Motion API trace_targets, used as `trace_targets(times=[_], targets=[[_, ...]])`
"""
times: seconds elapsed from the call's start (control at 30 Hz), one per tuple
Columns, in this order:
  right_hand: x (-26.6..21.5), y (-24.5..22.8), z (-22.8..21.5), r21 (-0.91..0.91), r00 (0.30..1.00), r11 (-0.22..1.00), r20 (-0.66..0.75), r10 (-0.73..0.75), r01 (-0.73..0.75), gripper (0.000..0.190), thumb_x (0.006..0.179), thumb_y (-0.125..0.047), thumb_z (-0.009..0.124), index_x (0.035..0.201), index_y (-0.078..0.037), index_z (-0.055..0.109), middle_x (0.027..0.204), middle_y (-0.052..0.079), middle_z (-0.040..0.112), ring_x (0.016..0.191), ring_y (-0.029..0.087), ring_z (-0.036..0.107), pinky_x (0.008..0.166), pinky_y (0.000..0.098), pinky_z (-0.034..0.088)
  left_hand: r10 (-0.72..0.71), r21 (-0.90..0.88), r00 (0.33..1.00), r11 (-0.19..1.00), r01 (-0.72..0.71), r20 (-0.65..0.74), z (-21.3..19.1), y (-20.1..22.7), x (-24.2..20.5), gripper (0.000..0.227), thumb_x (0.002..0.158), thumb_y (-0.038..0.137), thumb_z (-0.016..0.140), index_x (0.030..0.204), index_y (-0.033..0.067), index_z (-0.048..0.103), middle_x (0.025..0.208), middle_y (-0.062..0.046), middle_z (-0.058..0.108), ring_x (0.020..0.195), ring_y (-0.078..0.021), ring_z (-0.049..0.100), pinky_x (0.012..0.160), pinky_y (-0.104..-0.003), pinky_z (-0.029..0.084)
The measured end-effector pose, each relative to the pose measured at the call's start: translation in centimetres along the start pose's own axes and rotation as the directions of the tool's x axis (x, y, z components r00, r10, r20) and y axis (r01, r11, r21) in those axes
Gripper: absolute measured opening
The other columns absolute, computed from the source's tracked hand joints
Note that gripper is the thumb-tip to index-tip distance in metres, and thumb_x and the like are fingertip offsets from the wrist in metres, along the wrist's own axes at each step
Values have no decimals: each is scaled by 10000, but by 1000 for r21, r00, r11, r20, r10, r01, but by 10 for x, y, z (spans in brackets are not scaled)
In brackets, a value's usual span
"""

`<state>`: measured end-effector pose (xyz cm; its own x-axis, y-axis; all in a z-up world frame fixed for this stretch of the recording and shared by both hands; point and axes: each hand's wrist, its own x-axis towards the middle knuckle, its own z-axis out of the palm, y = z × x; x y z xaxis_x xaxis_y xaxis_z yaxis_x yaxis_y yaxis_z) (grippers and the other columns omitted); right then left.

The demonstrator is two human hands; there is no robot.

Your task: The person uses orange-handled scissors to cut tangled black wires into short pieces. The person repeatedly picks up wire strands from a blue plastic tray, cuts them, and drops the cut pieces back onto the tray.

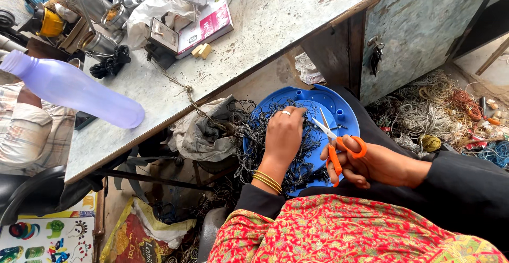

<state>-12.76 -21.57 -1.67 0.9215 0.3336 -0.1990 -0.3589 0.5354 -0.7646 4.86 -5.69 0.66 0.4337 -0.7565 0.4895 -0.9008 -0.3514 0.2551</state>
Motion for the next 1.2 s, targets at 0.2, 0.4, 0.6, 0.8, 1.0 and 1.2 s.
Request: trace_targets(times=[0.2,0.4,0.6,0.8,1.0,1.2], targets=[[1,0,1,3,1000,1000,6,2,-2,715,957,-662,347,1240,-36,546,907,171,730,462,107,484,417,256,423,-23,71,998,997,19,60,5,-3,1,199,876,57,661,1046,67,763,1029,-105,704,947,-305,661,874,-406,538],[1,-1,3,16,1000,1000,17,11,-11,726,944,-676,354,1243,-41,538,900,175,729,462,109,486,418,254,426,-38,-12,999,999,38,-24,-9,2,2,102,894,103,705,983,67,737,985,-104,716,905,-307,671,834,-394,543],[3,4,9,-54,997,997,55,49,-46,559,1003,-529,418,1242,-36,523,885,153,714,486,106,467,430,253,403,-455,-516,890,755,404,31,-27,7,-18,72,977,124,659,1022,69,670,874,-44,714,752,-144,668,692,-276,532],[10,8,18,-183,995,978,9,101,-98,566,986,-523,417,1234,-40,575,794,122,731,456,100,438,440,239,377,-492,-777,871,549,308,-2,-29,11,-44,114,966,128,699,1016,35,657,935,17,684,808,-38,614,702,-198,505],[20,7,23,-190,994,976,-26,107,-110,622,954,-583,458,1253,-55,594,767,105,707,441,88,414,423,249,377,-556,-892,824,313,327,106,-22,8,-64,163,966,125,755,1059,-4,716,881,8,642,784,-50,547,687,-202,442],[24,4,25,-217,998,974,-31,61,-66,617,982,-573,420,1273,-54,584,789,103,707,476,85,439,452,250,393,-523,-941,832,150,304,186,-21,5,-70,177,959,96,741,1088,-22,719,966,-14,695,884,-68,621,802,-215,506]])
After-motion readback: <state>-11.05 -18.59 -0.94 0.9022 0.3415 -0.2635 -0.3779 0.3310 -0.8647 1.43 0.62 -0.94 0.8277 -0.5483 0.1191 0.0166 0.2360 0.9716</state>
